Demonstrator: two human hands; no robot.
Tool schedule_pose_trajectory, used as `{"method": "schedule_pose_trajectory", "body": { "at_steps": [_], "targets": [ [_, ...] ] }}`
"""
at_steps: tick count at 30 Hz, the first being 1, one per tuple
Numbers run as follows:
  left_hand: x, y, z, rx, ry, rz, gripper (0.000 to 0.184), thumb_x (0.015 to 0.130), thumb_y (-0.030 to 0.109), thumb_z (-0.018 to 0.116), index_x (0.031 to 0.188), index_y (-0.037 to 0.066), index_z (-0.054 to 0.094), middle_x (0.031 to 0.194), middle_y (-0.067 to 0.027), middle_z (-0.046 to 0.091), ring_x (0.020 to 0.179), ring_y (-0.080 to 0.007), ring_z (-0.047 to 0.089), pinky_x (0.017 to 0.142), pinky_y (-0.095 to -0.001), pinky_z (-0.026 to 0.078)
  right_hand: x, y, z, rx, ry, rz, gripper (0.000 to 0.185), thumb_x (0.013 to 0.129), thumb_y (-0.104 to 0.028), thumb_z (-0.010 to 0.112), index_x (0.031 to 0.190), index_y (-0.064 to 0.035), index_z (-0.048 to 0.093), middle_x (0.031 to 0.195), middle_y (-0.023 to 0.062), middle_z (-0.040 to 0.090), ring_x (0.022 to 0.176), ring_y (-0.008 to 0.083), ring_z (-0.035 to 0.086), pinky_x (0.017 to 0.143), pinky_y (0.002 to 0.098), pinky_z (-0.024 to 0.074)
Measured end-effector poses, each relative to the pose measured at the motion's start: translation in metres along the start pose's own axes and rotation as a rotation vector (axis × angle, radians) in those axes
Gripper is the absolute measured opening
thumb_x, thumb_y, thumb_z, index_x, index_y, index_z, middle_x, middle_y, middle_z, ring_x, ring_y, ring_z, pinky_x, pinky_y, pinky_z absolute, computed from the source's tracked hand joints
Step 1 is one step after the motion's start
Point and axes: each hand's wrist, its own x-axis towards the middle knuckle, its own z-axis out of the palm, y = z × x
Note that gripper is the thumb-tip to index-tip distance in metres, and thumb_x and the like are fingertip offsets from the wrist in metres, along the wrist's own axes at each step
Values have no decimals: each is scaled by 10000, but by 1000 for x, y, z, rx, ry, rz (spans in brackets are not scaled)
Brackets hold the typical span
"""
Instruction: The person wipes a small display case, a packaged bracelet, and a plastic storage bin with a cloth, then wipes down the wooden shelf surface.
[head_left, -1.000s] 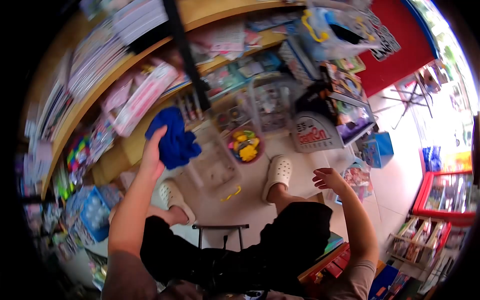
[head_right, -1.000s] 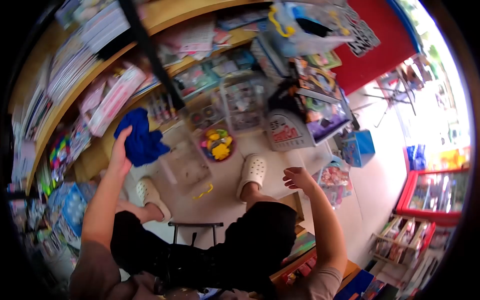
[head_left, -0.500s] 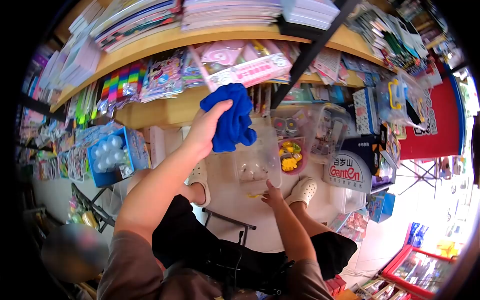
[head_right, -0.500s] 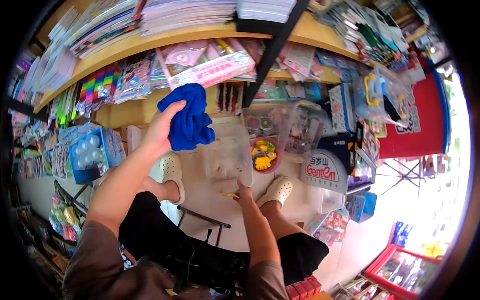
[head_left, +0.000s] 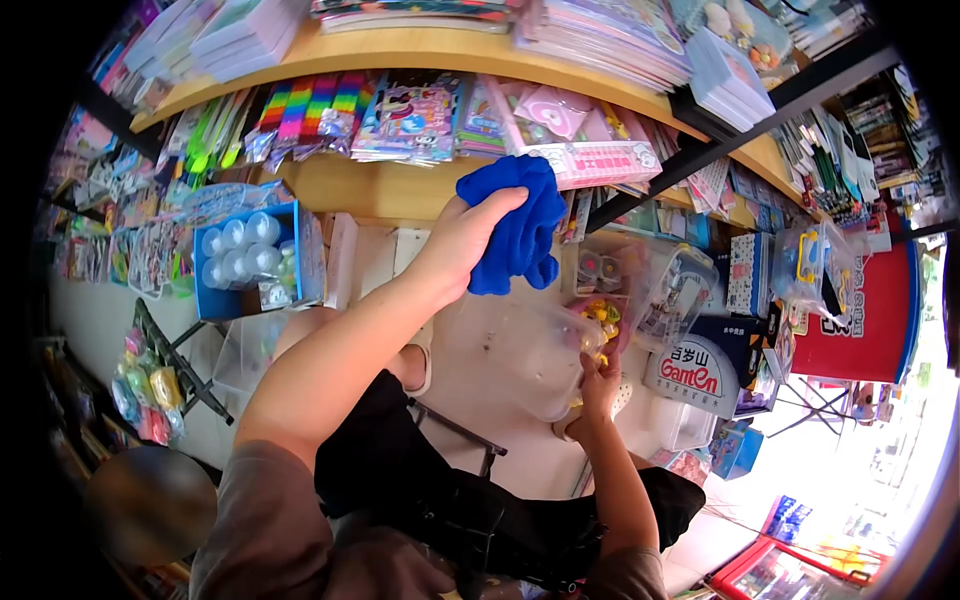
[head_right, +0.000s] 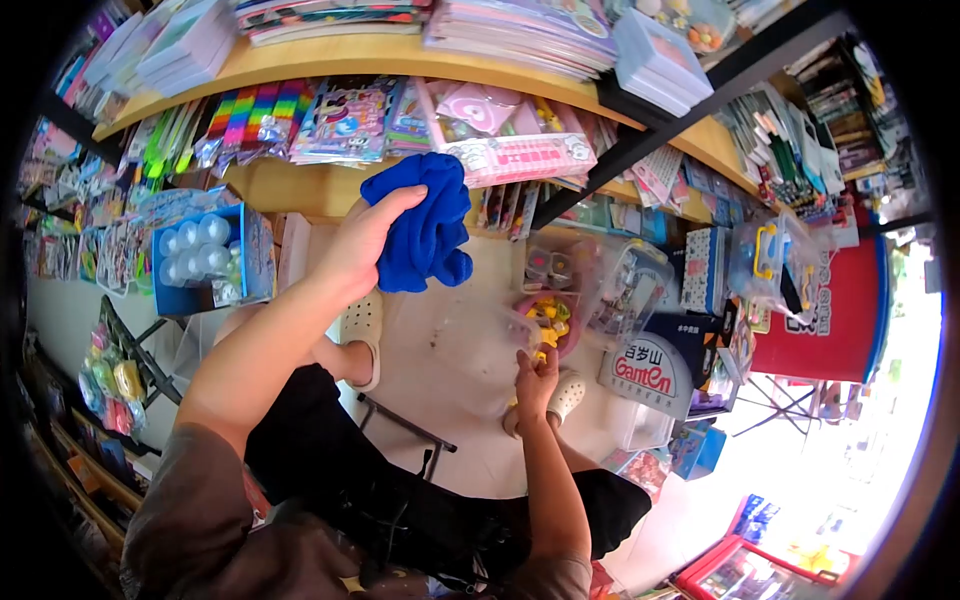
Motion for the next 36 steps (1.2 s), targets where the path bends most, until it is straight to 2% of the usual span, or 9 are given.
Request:
{"method": "schedule_pose_trajectory", "body": {
  "at_steps": [2, 8, 15, 19, 23, 26, 28, 34, 36],
  "targets": [
    [-4, 3, -3, -42, -4, 24, 275, 846, 224, 570, 1037, 26, 565, 895, -85, 638, 720, -163, 620, 627, -293, 506, -9, -6, -3, -139, -93, -103, 244, 791, -38, 631, 985, -60, 484, 592, -44, 457, 462, 60, 407, 438, 225, 332],
    [-7, 9, -15, -65, -91, 69, 265, 849, 215, 568, 1044, 36, 562, 907, -77, 634, 755, -174, 625, 660, -299, 513, -40, 9, 21, -773, -99, -382, 303, 741, -185, 692, 984, -93, 537, 637, 107, 557, 596, 271, 576, 567, 369, 445],
    [-1, 9, -22, -114, -58, 85, 236, 847, 211, 568, 1007, 38, 574, 866, -70, 633, 714, -164, 616, 637, -288, 502, -49, -30, 35, -801, -89, -219, 270, 753, -184, 679, 929, -71, 509, 637, 127, 563, 568, 305, 563, 540, 394, 433],
    [-2, 9, -20, -104, -44, 83, 220, 854, 195, 556, 1003, 35, 576, 866, -66, 635, 711, -159, 616, 634, -285, 500, -47, 14, 31, -802, -112, -502, 262, 755, -198, 675, 919, -77, 510, 604, 147, 560, 600, 354, 569, 554, 409, 433],
    [-1, 7, -16, -111, -36, 119, 172, 856, 177, 531, 956, 47, 580, 819, -49, 627, 663, -137, 594, 581, -273, 480, -40, -8, 30, -728, -92, -200, 253, 753, -200, 677, 911, -81, 519, 581, 127, 544, 547, 311, 550, 536, 384, 427],
    [-1, 4, -21, -104, -56, 104, 222, 851, 194, 560, 1007, 38, 582, 886, -67, 640, 720, -156, 618, 645, -283, 501, -45, -12, 28, -746, -80, -222, 270, 755, -217, 681, 921, -85, 514, 631, 126, 563, 586, 300, 564, 553, 380, 436],
    [1, 0, -22, -92, -66, 82, 224, 850, 197, 563, 1005, 37, 584, 884, -68, 641, 718, -157, 618, 649, -284, 502, -47, 8, 31, -849, -109, -455, 276, 757, -216, 682, 927, -86, 508, 662, 134, 575, 624, 308, 580, 568, 391, 444],
    [1, 1, -16, -73, -69, 74, 237, 851, 210, 564, 1010, 36, 580, 880, -73, 640, 734, -163, 619, 656, -292, 504, -37, -27, 29, -737, -91, -222, 245, 771, -184, 660, 900, -80, 479, 643, 132, 567, 615, 316, 581, 552, 412, 431],
    [-2, -3, -15, -86, -74, 62, 241, 851, 214, 564, 1012, 36, 579, 882, -72, 641, 741, -163, 619, 659, -295, 504, -32, 8, 24, -783, -144, -213, 261, 770, -195, 660, 901, -76, 469, 650, 150, 557, 618, 325, 581, 565, 414, 437]
  ]
}}
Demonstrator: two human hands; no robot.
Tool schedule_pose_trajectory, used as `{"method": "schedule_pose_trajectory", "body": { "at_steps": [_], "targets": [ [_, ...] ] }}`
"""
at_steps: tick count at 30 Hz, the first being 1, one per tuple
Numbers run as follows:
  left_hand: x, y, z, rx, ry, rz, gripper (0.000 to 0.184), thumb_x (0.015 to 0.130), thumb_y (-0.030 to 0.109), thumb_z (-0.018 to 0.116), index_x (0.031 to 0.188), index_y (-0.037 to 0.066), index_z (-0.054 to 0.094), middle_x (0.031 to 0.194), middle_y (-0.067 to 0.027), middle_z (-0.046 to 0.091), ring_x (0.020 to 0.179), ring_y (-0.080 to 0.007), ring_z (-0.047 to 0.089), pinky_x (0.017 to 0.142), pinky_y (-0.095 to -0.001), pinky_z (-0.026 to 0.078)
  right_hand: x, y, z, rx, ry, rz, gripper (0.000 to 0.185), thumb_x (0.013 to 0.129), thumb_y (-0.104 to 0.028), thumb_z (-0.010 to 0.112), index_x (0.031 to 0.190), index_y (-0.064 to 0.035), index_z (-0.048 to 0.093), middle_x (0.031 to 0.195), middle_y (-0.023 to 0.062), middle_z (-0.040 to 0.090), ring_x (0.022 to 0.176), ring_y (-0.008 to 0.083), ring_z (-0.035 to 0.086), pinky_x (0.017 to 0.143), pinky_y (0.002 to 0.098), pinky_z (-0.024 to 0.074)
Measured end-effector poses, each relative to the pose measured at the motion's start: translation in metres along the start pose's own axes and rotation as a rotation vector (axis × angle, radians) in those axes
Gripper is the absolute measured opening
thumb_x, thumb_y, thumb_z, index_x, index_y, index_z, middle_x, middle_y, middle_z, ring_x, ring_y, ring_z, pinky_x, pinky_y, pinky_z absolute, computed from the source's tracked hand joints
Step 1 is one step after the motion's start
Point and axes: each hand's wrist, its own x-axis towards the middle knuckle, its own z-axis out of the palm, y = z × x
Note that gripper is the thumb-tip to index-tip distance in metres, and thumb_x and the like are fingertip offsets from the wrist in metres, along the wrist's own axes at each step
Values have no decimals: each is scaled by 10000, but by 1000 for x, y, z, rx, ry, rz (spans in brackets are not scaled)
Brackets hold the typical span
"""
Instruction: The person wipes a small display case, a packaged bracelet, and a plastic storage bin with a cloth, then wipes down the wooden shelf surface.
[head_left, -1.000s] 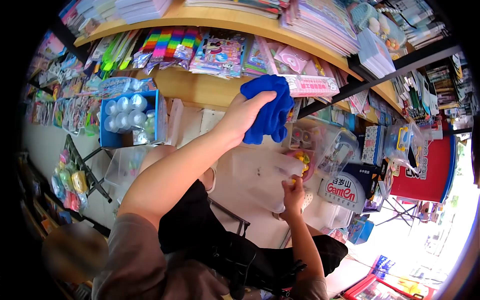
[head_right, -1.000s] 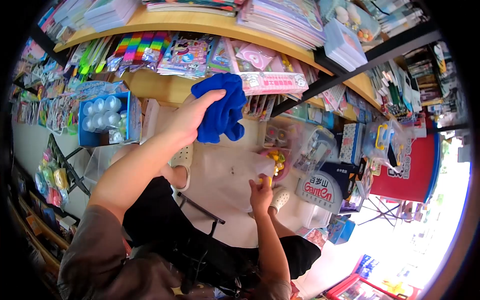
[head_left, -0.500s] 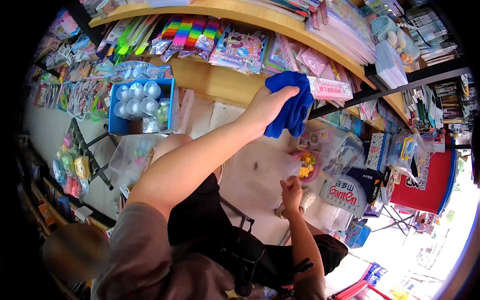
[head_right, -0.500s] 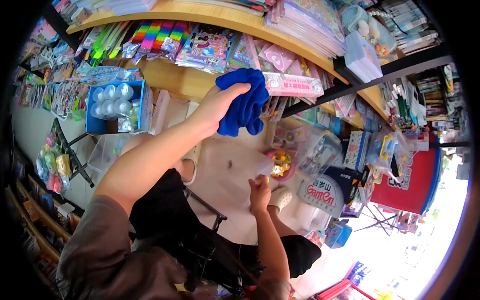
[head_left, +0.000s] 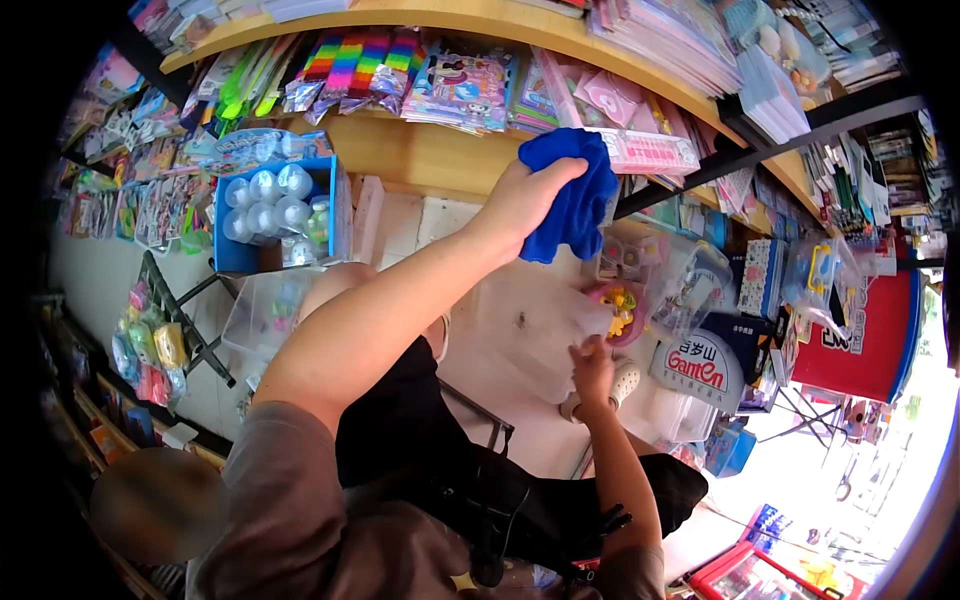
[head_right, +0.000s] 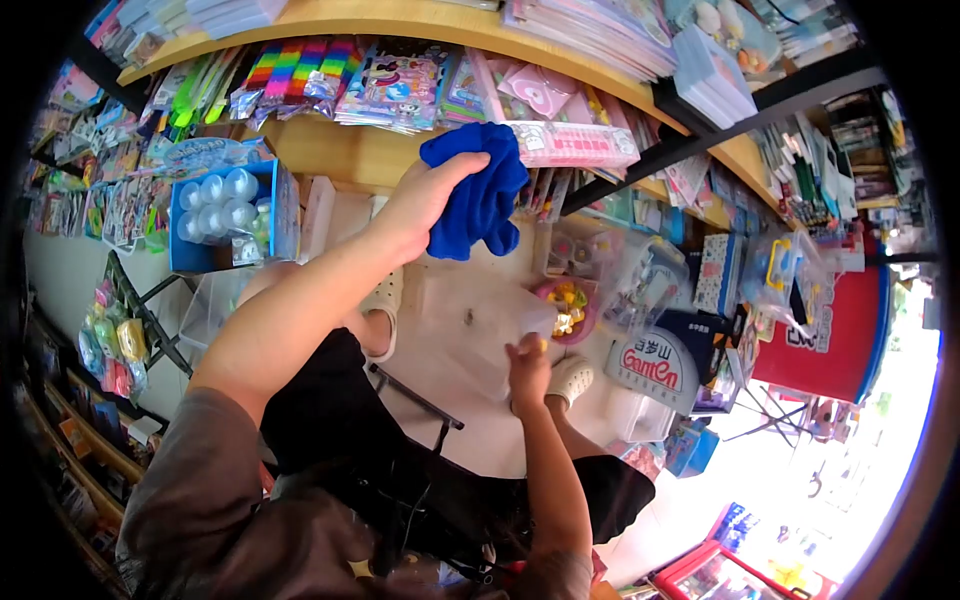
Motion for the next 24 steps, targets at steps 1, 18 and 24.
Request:
{"method": "schedule_pose_trajectory", "body": {
  "at_steps": [1, 18, 24],
  "targets": [
    [2, -3, -1, -3, -6, -6, 242, 851, 216, 565, 1013, 36, 579, 883, -72, 641, 743, -163, 618, 661, -297, 504, -6, 5, 0, -34, 46, -16, 268, 771, -201, 660, 908, -75, 468, 653, 157, 554, 619, 329, 580, 570, 415, 438],
    [5, -4, 4, 52, 26, -28, 258, 842, 225, 573, 1022, 41, 574, 895, -73, 641, 748, -168, 622, 657, -298, 505, 3, 66, -8, 416, 47, 268, 573, 788, -80, 656, 1186, -38, 247, 697, 60, 490, 548, 132, 508, 464, 273, 481],
    [6, -1, 3, 36, 1, -4, 248, 840, 222, 575, 1010, 42, 573, 890, -70, 641, 746, -161, 622, 656, -292, 506, -21, 107, -8, 486, -63, 546, 285, 809, -223, 662, 865, 19, 523, 631, 46, 536, 564, 127, 525, 467, 256, 428]
  ]
}}
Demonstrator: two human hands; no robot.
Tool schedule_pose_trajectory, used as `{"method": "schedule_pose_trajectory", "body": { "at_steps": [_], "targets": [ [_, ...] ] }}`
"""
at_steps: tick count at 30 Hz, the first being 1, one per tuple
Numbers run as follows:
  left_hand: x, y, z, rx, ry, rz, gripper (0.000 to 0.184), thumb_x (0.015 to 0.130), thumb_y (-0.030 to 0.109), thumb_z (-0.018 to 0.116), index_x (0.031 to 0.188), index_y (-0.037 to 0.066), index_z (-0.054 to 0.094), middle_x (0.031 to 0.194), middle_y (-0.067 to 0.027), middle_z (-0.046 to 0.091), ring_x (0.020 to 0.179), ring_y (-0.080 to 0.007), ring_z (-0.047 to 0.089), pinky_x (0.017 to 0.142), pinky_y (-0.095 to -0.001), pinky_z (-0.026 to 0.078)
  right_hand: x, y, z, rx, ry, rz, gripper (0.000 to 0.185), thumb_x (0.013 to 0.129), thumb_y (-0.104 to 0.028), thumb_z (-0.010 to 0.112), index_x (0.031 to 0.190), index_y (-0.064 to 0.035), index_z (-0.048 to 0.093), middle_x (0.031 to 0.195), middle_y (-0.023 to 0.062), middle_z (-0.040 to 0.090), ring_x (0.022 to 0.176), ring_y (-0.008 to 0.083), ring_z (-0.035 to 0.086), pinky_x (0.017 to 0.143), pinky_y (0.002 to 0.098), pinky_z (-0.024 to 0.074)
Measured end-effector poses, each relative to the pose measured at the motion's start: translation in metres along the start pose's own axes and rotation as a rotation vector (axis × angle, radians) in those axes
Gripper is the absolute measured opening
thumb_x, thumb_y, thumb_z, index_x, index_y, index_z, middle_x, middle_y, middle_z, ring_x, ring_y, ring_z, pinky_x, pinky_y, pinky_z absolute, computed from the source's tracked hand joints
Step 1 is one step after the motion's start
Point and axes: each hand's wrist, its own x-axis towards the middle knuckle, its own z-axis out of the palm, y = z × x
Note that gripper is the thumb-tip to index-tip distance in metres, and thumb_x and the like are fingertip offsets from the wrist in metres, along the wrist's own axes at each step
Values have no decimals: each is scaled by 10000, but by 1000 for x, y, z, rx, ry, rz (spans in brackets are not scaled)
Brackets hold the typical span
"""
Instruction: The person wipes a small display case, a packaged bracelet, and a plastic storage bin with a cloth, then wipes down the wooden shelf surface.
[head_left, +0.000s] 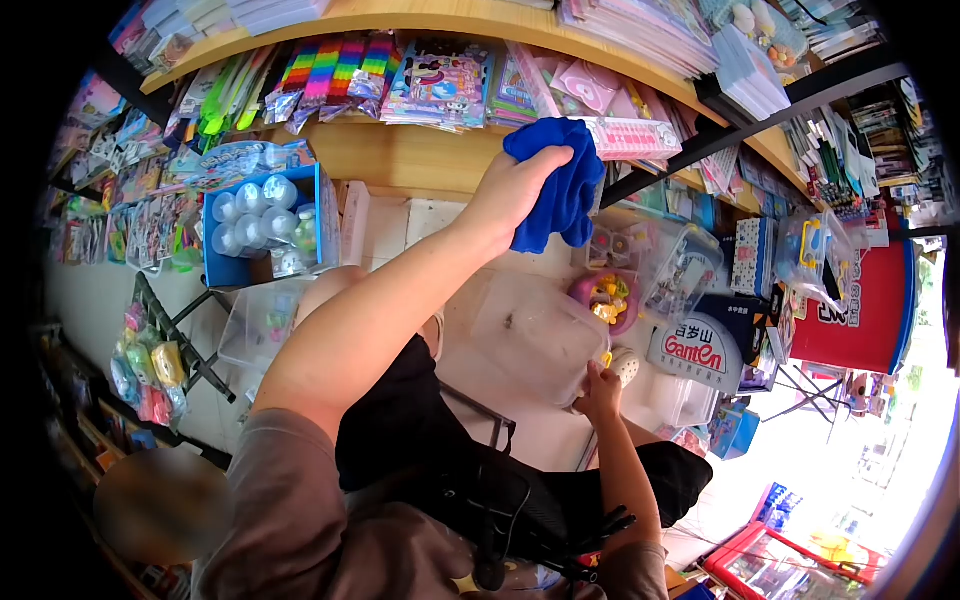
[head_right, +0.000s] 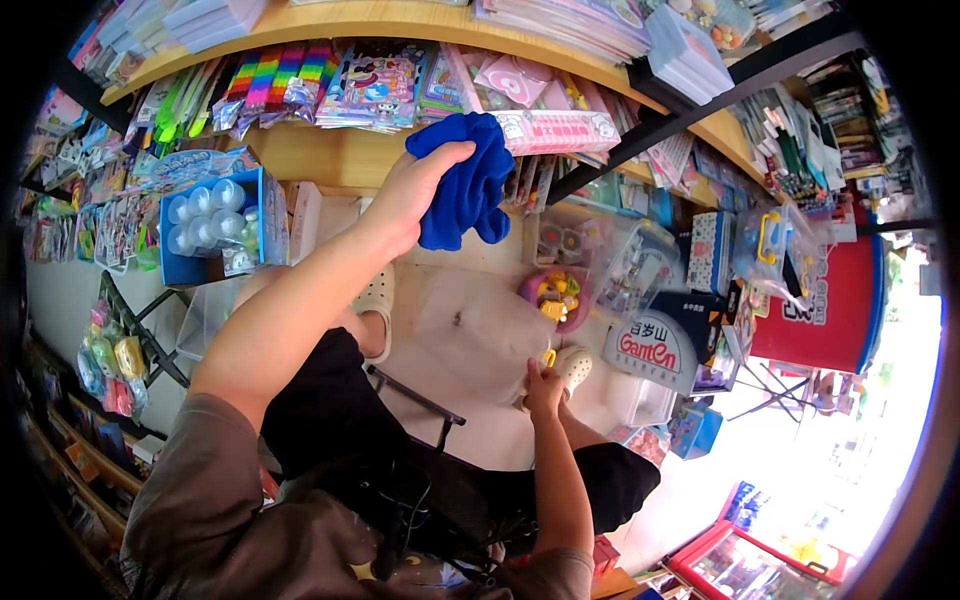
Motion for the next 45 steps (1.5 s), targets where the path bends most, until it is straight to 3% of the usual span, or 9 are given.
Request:
{"method": "schedule_pose_trajectory", "body": {
  "at_steps": [9, 13, 14, 19, 24, 28, 33, 38, 45],
  "targets": [
    [3, -2, 9, 15, 31, -29, 250, 839, 213, 577, 1018, 40, 572, 900, -68, 642, 756, -153, 622, 665, -288, 507, 0, 8, 6, -10, 17, -221, 226, 779, -178, 659, 733, 22, 563, 609, 73, 580, 559, 156, 548, 531, 294, 429],
    [6, -8, 15, 14, 56, -29, 237, 825, 209, 585, 985, 34, 583, 857, -70, 640, 702, -165, 618, 613, -295, 504, -26, 6, -5, -383, 21, -338, 256, 758, -210, 672, 733, 15, 554, 585, 110, 543, 567, 212, 551, 559, 339, 441],
    [7, -9, 18, 11, 64, -23, 229, 819, 208, 588, 965, 32, 587, 831, -71, 639, 672, -171, 616, 585, -298, 502, -24, 15, -4, -423, 49, -479, 235, 774, -208, 662, 685, -32, 534, 572, 9, 498, 471, 116, 469, 444, 267, 418],
    [14, -29, 23, 20, 5, -56, 276, 824, 205, 594, 1045, 41, 578, 913, -72, 644, 756, -187, 629, 680, -310, 516, -61, -36, -20, -105, -87, -121, 196, 804, -180, 646, 699, -43, 552, 584, -7, 510, 486, 105, 493, 442, 255, 378],
    [13, -50, 45, 59, 10, -174, 248, 814, 200, 601, 1015, 55, 593, 896, -62, 646, 738, -174, 621, 652, -303, 509, -98, -67, -129, 310, 36, -160, 95, 827, -113, 594, 733, -108, 580, 624, -76, 490, 521, 30, 436, 470, 198, 333],
    [0, -67, 74, 173, -38, -254, 284, 824, 201, 592, 1061, 46, 581, 930, -65, 642, 756, -177, 625, 665, -301, 514, -157, -71, -246, 480, 265, -181, 141, 800, -76, 553, 928, -45, 603, 812, -7, 586, 700, 103, 553, 642, 238, 457],
    [-12, -97, 97, 279, -91, -356, 318, 839, 198, 574, 1114, 39, 554, 957, -68, 630, 785, -180, 624, 688, -301, 515, -200, -41, -351, 735, 420, -315, 106, 841, -123, 532, 937, -79, 543, 636, -32, 436, 559, 79, 438, 542, 221, 385],
    [0, -139, 98, 349, -83, -401, 320, 843, 185, 567, 1127, 38, 546, 977, -78, 620, 831, -186, 617, 725, -305, 506, -206, -12, -417, 844, 659, -337, 214, 858, -126, 526, 1057, -51, 537, 785, -24, 540, 660, 105, 513, 612, 238, 429],
    [36, -194, 89, 482, 66, -514, 329, 831, 182, 584, 1119, 25, 554, 980, -86, 624, 854, -197, 615, 740, -310, 503, -106, 76, -512, 680, 943, -251, 147, 841, -77, 560, 738, -100, 458, 585, -4, 449, 460, 104, 435, 437, 229, 376]
  ]
}}
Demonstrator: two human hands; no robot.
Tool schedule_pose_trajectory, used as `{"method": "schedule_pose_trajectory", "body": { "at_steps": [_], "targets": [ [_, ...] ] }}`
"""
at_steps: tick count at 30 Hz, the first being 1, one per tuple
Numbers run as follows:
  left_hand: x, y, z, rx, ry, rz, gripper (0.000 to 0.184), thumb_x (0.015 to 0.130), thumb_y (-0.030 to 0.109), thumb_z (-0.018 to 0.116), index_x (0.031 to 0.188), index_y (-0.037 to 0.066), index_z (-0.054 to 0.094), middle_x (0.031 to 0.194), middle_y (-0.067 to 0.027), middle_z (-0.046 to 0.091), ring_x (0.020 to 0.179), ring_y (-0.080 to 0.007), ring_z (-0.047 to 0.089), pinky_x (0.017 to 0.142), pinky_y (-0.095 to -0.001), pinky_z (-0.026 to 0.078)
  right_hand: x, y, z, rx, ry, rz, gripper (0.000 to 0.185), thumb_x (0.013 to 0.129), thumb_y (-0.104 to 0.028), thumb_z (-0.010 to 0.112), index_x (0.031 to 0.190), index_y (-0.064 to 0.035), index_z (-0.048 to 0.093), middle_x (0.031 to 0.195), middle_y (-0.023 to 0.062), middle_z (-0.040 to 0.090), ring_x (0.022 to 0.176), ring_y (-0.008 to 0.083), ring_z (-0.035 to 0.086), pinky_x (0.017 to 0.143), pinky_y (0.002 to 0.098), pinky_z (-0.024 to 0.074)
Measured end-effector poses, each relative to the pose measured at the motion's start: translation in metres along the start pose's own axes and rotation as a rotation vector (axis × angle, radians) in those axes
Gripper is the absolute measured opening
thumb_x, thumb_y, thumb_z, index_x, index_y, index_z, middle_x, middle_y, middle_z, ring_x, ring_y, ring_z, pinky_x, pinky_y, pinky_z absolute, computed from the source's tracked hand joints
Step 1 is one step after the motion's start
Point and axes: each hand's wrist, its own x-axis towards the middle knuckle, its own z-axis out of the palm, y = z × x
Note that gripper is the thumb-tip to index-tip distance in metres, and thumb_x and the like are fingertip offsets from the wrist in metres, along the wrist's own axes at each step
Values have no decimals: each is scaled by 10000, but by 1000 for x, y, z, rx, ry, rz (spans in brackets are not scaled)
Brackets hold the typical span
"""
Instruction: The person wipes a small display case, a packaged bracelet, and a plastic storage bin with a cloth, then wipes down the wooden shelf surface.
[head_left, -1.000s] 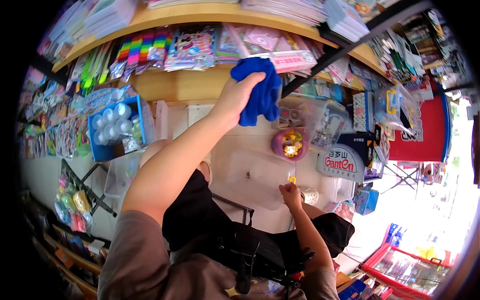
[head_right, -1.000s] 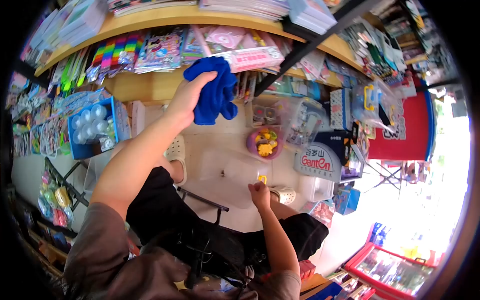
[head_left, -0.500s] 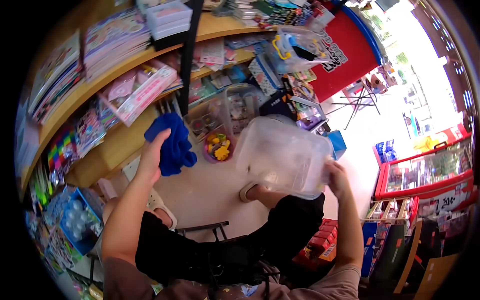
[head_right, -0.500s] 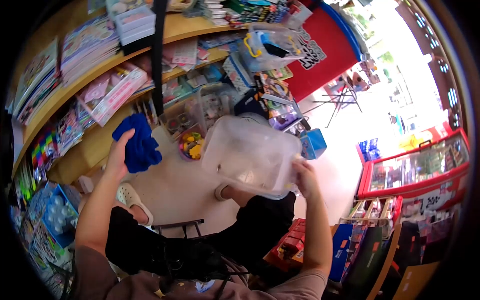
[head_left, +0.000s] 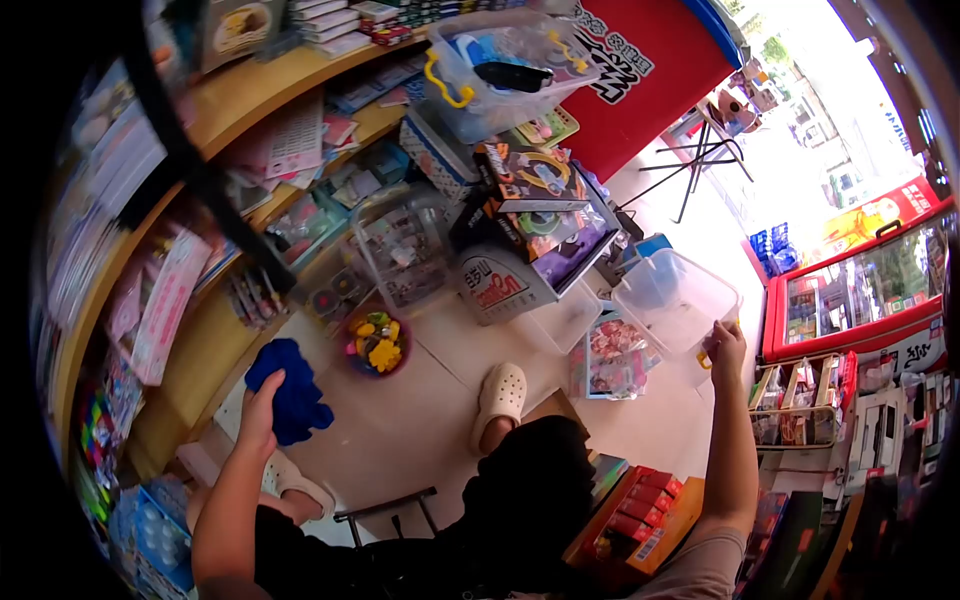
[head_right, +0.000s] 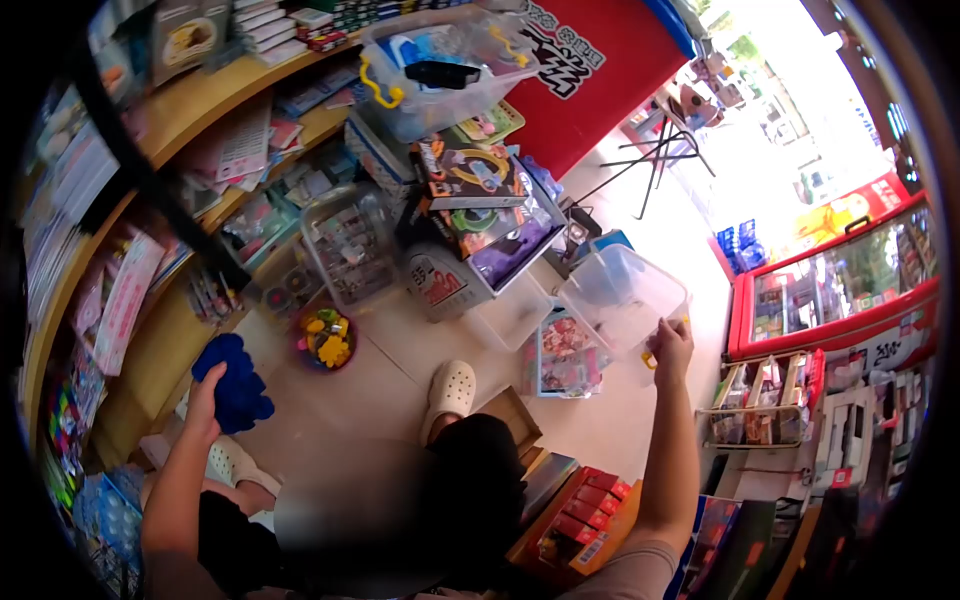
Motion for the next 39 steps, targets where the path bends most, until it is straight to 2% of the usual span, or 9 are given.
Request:
{"method": "schedule_pose_trajectory", "body": {
  "at_steps": [9, 10, 16, 23, 26, 28, 31, 35, 39],
  "targets": [
    [36, -22, 31, -23, 191, 8, 351, 834, 248, 581, 1112, 35, 554, 980, -88, 611, 831, -226, 614, 718, -339, 512, 186, 79, 41, -380, 274, -352, 211, 807, -31, 604, 662, -70, 455, 553, 27, 477, 409, 113, 449, 382, 241, 356],
    [37, -24, 35, -22, 192, 8, 362, 831, 263, 586, 1115, 41, 556, 995, -84, 609, 846, -232, 614, 737, -350, 514, 203, 82, 46, -517, 346, -360, 200, 748, -112, 663, 646, -30, 512, 565, 36, 536, 498, 141, 514, 499, 298, 402],
    [44, -55, 54, 8, 330, -44, 398, 833, 299, 581, 1148, 60, 539, 1037, -74, 594, 900, -231, 597, 804, -356, 492, 275, 87, 101, -742, 456, -452, 206, 742, -150, 662, 665, -35, 508, 609, 75, 557, 560, 235, 537, 560, 354, 416],
    [37, -59, 111, -3, 384, -41, 341, 841, 267, 574, 1102, 48, 552, 954, -69, 611, 829, -218, 607, 736, -342, 504, 331, 124, 139, -947, 438, -456, 169, 744, -155, 641, 718, -50, 510, 750, 106, 567, 717, 319, 548, 644, 429, 421],
    [38, -64, 107, 38, 352, -64, 411, 859, 282, 552, 1197, 50, 519, 1100, -72, 585, 966, -218, 580, 855, -338, 461, 346, 143, 143, -1032, 369, -517, 158, 746, -156, 633, 724, -51, 517, 756, 115, 573, 731, 329, 555, 647, 434, 421],
    [38, -65, 114, 62, 334, -47, 418, 859, 282, 553, 1202, 46, 515, 1117, -70, 581, 987, -210, 571, 871, -330, 451, 350, 148, 141, -1034, 256, -485, 147, 748, -158, 628, 730, -54, 526, 762, 123, 576, 744, 337, 559, 649, 441, 421],
    [37, -65, 123, 63, 292, -61, 428, 857, 283, 559, 1207, 42, 512, 1131, -70, 576, 1006, -204, 562, 885, -325, 443, 349, 149, 136, -1027, 326, -426, 150, 745, -161, 630, 726, -54, 527, 763, 130, 576, 750, 344, 560, 648, 448, 422],
    [37, -64, 135, 45, 284, -85, 451, 847, 292, 571, 1215, 41, 505, 1136, -73, 573, 1015, -208, 558, 894, -328, 440, 348, 152, 139, -1105, 376, -569, 152, 747, -164, 627, 753, -61, 516, 794, 133, 569, 758, 350, 563, 645, 464, 421],
    [37, -64, 141, 43, 313, -116, 467, 843, 305, 574, 1221, 43, 499, 1146, -75, 566, 1023, -213, 554, 896, -339, 440, 352, 159, 125, -1171, 203, -588, 124, 764, -153, 606, 787, -71, 516, 815, 130, 565, 768, 353, 565, 646, 468, 425]
  ]
}}
